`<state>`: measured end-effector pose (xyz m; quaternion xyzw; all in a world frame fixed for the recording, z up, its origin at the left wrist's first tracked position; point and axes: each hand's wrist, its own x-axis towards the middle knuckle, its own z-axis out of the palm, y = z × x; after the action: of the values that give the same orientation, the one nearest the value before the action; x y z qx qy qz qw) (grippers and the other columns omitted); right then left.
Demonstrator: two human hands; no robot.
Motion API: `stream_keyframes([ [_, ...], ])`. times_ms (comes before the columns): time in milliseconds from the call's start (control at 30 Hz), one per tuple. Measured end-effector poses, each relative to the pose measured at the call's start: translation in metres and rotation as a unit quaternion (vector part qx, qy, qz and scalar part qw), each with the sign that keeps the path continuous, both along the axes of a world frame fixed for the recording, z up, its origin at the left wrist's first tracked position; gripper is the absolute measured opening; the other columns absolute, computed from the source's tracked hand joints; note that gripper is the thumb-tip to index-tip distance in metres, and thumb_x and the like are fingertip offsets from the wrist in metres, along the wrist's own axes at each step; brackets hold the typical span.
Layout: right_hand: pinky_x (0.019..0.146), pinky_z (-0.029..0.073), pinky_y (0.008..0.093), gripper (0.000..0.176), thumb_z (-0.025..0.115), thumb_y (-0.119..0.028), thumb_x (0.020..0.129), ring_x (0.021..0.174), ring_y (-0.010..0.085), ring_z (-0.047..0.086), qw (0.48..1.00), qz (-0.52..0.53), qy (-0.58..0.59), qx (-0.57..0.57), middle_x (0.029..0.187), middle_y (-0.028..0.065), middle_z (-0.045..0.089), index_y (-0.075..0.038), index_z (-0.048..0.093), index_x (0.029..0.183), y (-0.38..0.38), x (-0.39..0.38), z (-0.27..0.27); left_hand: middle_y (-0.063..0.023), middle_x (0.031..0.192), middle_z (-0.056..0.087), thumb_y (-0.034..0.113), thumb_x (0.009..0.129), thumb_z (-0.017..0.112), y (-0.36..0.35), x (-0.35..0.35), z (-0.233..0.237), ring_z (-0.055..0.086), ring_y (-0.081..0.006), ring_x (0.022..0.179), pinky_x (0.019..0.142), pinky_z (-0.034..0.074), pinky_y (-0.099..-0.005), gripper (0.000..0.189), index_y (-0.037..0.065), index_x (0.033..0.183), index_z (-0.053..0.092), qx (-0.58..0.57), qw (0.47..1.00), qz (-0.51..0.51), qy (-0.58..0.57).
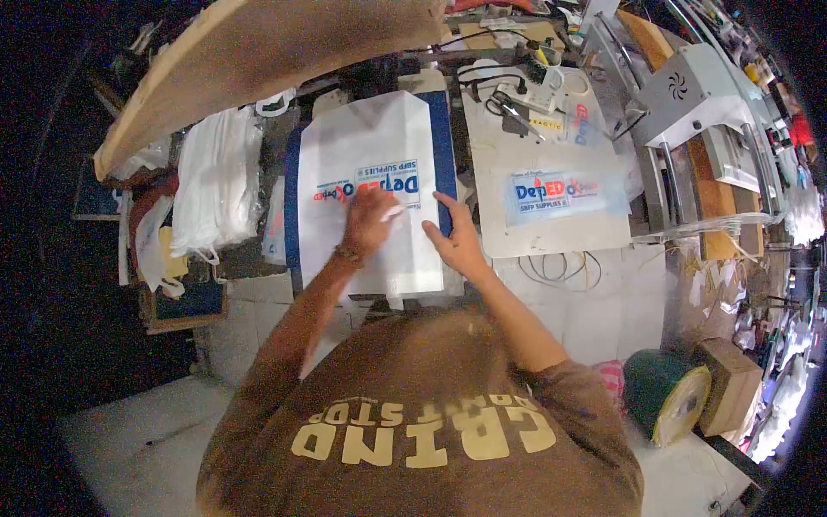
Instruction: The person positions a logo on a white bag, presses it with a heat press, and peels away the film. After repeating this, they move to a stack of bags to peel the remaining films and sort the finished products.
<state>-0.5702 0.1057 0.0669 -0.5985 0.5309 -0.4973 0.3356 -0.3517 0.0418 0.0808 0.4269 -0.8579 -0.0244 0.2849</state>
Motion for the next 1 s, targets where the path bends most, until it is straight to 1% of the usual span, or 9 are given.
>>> stream_keyframes([
  [33,0.099,0.045,0.0409,0.057,0.074,-0.024,0.088,0.112,0.0353,0.056,1.0,-0.003,0.017,0.01,0.119,0.0207,0.056,-0.007,0.052,0.138,0.001,-0.001,0.002,-0.0005,0.104,0.066,0.009,0.079,0.075,-0.003,0.02,-0.009,0.058,-0.0206,0.106,0.092,0.044,-0.0349,0.015,0.012,0.093,0.07,-0.073,0.997,0.003,0.02],
  [133,0.098,0.046,0.0412,0.057,0.073,-0.024,0.088,0.111,0.0354,0.057,1.0,-0.003,0.022,0.008,0.119,0.0207,0.056,-0.007,0.051,0.139,0.001,-0.001,0.006,-0.0013,0.108,0.065,0.014,0.085,0.068,-0.005,0.032,-0.034,0.059,-0.0216,0.105,0.09,0.045,-0.0407,0.013,0.013,0.097,0.068,0.252,0.95,0.041,0.179],
  [233,0.097,0.046,0.0413,0.057,0.073,-0.024,0.089,0.111,0.0351,0.057,1.0,0.001,0.023,-0.019,0.118,0.0206,0.056,-0.006,0.051,0.139,-0.001,-0.001,0.0,-0.0074,0.103,0.067,0.016,0.083,0.064,-0.004,-0.045,0.023,0.062,-0.0277,0.099,0.084,0.048,-0.0439,0.014,0.01,0.095,0.069,0.036,0.999,-0.029,-0.026],
  [333,0.103,0.041,0.0377,0.058,0.072,-0.021,0.089,0.117,0.0303,0.054,0.999,0.016,0.02,0.035,0.125,0.0187,0.056,-0.004,0.05,0.14,0.0,-0.003,0.003,-0.0114,0.094,0.067,0.015,0.079,0.064,-0.06,-0.052,0.022,0.063,-0.033,0.093,0.078,0.048,-0.0474,0.014,0.008,0.091,0.069,-0.051,0.997,0.059,0.021],
  [533,0.102,0.043,0.0393,0.057,0.074,-0.023,0.089,0.116,0.0322,0.056,1.0,0.002,0.024,-0.018,0.124,0.0196,0.056,-0.006,0.053,0.139,-0.003,0.0,-0.01,-0.0121,0.096,0.066,0.007,0.077,0.068,-0.022,-0.063,0.014,0.06,-0.0342,0.094,0.081,0.044,-0.0492,0.017,0.007,0.093,0.065,-0.004,0.998,0.017,0.055],
  [667,0.105,0.041,0.0395,0.056,0.073,-0.021,0.09,0.121,0.0317,0.053,0.999,0.006,0.011,0.043,0.128,0.0197,0.055,-0.005,0.052,0.14,0.001,0.003,0.004,-0.0126,0.084,0.065,0.009,0.077,0.069,-0.036,0.056,0.012,0.062,-0.0339,0.085,0.076,0.046,-0.0481,0.012,0.009,0.088,0.065,-0.052,0.986,0.142,0.072],
  [800,0.104,0.041,0.0373,0.057,0.072,-0.019,0.091,0.121,0.0271,0.053,0.998,0.01,-0.018,0.052,0.13,0.0179,0.055,-0.005,0.05,0.141,0.0,0.005,0.002,-0.0129,0.085,0.064,0.021,0.081,0.069,-0.072,0.196,0.02,0.063,-0.0335,0.084,0.073,0.049,-0.0482,0.009,0.013,0.084,0.066,-0.035,0.975,0.169,-0.143],
  [900,0.103,0.042,0.0354,0.057,0.072,-0.017,0.091,0.119,0.0237,0.053,0.995,0.015,-0.063,0.079,0.13,0.0171,0.056,-0.005,0.048,0.141,0.001,0.006,0.003,-0.0214,0.096,0.066,0.029,0.085,0.069,-0.113,0.284,-0.002,0.062,-0.0416,0.093,0.083,0.05,-0.0498,0.026,0.006,0.098,0.069,-0.019,0.962,0.268,0.042],
  [1000,0.101,0.044,0.0339,0.057,0.072,-0.016,0.091,0.116,0.0216,0.055,0.994,0.007,-0.066,0.088,0.128,0.0156,0.058,-0.005,0.049,0.141,0.003,0.011,0.015,-0.0227,0.104,0.066,0.034,0.086,0.07,-0.139,0.314,0.003,0.061,-0.043,0.102,0.088,0.05,-0.0492,0.035,0.006,0.108,0.069,0.041,0.959,0.28,-0.007],
])
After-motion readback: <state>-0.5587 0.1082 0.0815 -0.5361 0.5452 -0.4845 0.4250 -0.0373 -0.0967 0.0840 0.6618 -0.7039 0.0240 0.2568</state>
